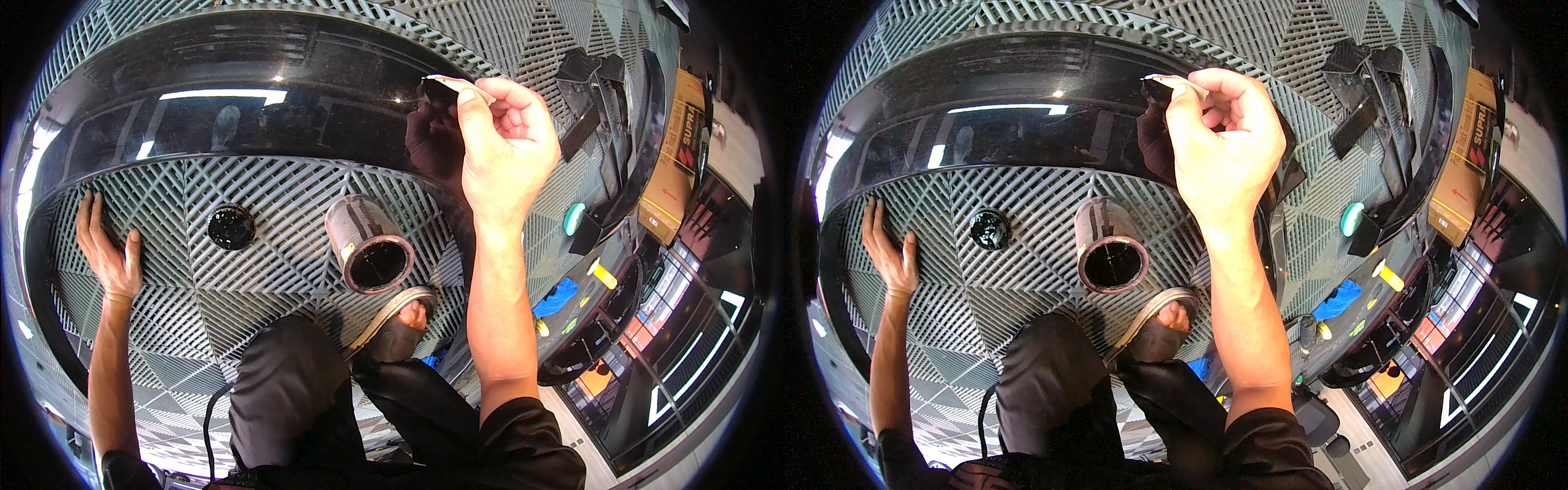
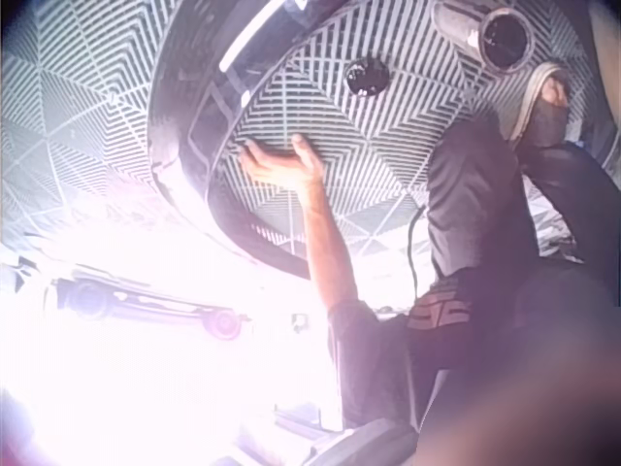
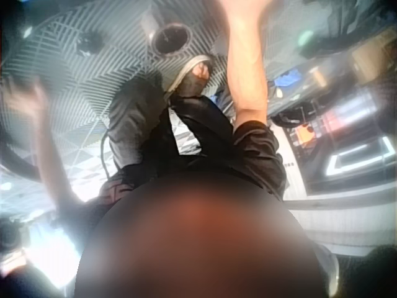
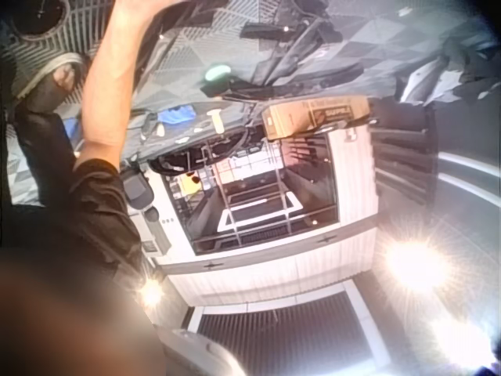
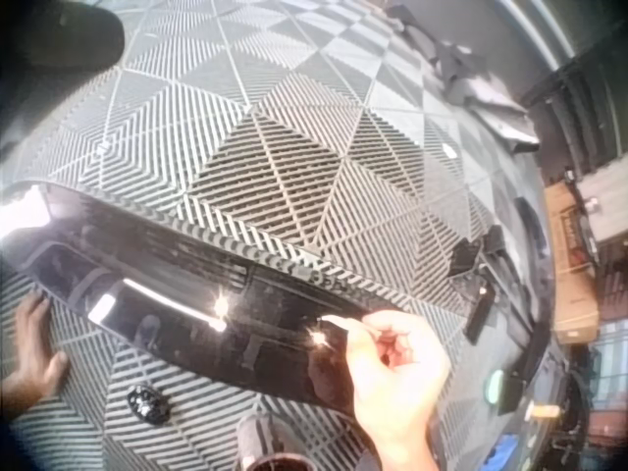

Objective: The person removes a black car bumper from a vehicle, places it on the floor, wipes it with a blue cloth, and applies a dark substance from a small container using a brush to a specific area on the bumper.

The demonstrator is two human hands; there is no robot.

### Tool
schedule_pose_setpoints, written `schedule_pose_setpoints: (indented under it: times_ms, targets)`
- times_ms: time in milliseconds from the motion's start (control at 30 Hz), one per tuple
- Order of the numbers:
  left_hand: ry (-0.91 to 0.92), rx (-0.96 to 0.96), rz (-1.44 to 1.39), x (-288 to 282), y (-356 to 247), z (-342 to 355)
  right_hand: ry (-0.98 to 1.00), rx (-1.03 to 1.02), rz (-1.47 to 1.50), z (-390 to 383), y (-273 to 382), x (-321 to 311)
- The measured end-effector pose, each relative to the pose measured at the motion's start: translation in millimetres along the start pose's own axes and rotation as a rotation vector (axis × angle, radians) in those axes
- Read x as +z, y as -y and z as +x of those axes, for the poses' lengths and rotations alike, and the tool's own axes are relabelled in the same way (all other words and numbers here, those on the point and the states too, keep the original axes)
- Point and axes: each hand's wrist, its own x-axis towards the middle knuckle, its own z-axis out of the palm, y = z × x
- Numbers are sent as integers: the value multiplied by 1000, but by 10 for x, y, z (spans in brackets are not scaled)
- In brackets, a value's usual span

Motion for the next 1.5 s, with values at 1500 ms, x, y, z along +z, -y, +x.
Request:
schedule_pose_setpoints:
  times_ms: [1500]
  targets:
    - [-7, -5, -6, 4, -5, 3, 4, -23, 19, 3, -38, -6]
